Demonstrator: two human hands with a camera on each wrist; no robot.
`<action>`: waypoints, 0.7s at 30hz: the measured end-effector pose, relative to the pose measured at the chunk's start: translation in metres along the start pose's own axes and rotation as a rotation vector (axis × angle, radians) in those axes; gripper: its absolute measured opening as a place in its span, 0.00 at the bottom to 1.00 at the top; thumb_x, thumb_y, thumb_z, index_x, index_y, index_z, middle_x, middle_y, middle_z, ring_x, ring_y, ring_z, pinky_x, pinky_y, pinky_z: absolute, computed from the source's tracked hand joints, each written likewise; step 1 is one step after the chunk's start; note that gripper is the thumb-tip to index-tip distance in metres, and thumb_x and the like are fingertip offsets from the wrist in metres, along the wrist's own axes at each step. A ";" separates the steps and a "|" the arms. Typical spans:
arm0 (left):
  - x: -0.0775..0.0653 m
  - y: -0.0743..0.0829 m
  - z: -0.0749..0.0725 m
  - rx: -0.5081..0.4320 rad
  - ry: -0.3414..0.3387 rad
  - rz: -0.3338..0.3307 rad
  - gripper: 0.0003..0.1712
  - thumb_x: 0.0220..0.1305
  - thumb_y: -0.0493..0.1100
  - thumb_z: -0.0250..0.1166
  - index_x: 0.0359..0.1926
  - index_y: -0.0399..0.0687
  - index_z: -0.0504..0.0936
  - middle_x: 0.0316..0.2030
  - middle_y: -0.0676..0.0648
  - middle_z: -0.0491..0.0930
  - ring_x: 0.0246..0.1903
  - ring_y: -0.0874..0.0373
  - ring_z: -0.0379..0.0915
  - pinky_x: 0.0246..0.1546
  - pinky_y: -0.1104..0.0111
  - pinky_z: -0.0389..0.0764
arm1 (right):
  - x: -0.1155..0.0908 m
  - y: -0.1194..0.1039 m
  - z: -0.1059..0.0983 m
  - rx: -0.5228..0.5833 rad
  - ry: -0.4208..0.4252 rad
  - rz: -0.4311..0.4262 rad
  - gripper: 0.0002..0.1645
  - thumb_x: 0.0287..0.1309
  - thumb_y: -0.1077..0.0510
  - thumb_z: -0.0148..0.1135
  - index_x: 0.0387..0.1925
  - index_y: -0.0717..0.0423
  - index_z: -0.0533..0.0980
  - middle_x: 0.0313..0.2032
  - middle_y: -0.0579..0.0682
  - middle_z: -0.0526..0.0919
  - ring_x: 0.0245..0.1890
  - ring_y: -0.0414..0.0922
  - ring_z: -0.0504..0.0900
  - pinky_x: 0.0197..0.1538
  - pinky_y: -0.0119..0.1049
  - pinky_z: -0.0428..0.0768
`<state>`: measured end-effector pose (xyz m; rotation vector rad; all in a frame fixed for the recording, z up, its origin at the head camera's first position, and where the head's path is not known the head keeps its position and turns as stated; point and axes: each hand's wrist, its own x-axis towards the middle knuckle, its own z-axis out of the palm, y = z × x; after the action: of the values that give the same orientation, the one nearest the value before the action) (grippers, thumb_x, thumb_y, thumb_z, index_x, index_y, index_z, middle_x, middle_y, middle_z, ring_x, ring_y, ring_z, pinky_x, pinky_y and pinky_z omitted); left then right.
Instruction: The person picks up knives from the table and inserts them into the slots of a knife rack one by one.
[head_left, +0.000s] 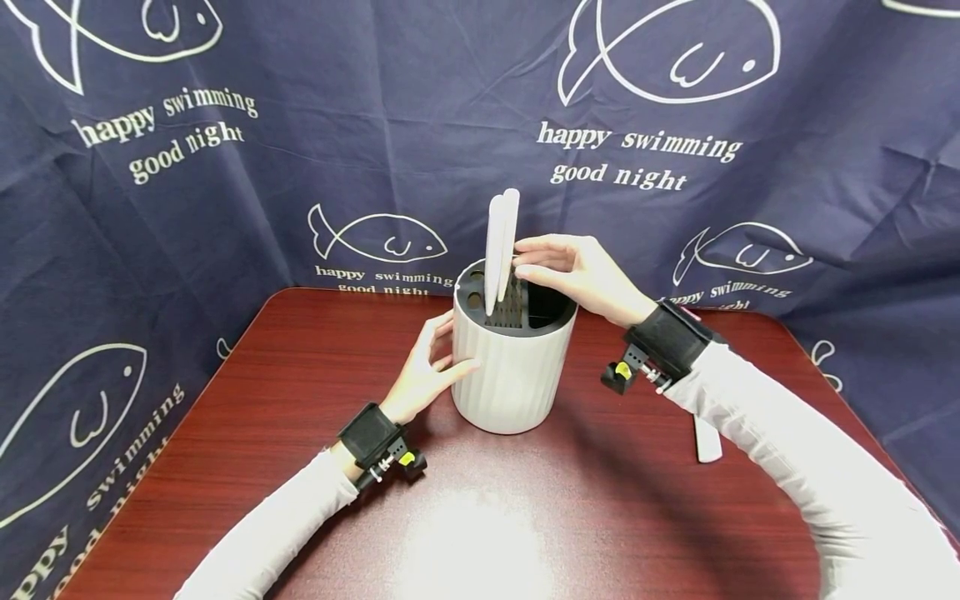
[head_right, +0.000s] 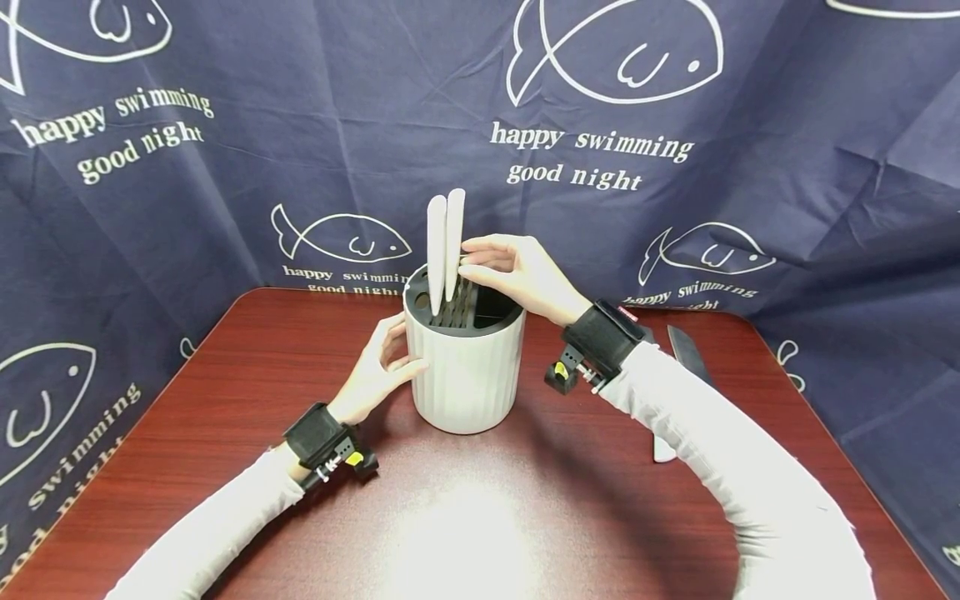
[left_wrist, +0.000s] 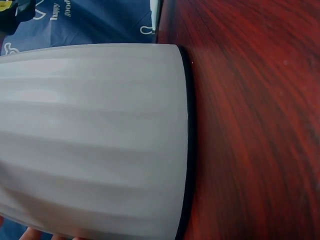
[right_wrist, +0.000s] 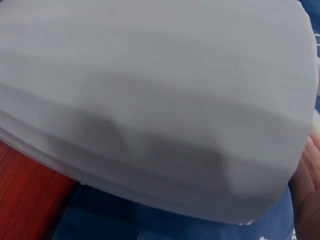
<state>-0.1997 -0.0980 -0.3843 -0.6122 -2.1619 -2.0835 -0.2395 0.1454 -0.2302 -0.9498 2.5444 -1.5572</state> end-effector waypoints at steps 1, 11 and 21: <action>0.000 0.000 0.000 -0.005 -0.002 0.001 0.44 0.57 0.33 0.69 0.71 0.52 0.58 0.67 0.43 0.62 0.67 0.50 0.58 0.62 0.45 0.67 | -0.001 0.000 -0.001 -0.001 0.002 0.001 0.25 0.59 0.60 0.66 0.58 0.63 0.75 0.49 0.58 0.84 0.47 0.37 0.83 0.51 0.26 0.77; 0.000 -0.001 0.001 -0.003 0.003 0.004 0.44 0.57 0.33 0.69 0.71 0.51 0.58 0.67 0.42 0.61 0.67 0.49 0.58 0.62 0.44 0.67 | -0.015 0.006 -0.017 0.025 0.016 -0.012 0.25 0.61 0.62 0.64 0.59 0.63 0.73 0.51 0.64 0.81 0.48 0.35 0.83 0.51 0.25 0.77; 0.000 0.000 0.001 0.012 0.005 0.006 0.43 0.58 0.32 0.68 0.71 0.50 0.58 0.67 0.42 0.62 0.67 0.49 0.58 0.62 0.45 0.68 | -0.034 0.023 -0.036 -0.023 0.050 -0.003 0.24 0.61 0.64 0.64 0.58 0.66 0.74 0.49 0.57 0.84 0.46 0.32 0.82 0.50 0.24 0.78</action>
<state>-0.1996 -0.0972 -0.3839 -0.6113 -2.1655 -2.0656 -0.2339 0.1991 -0.2405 -0.9285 2.6013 -1.5760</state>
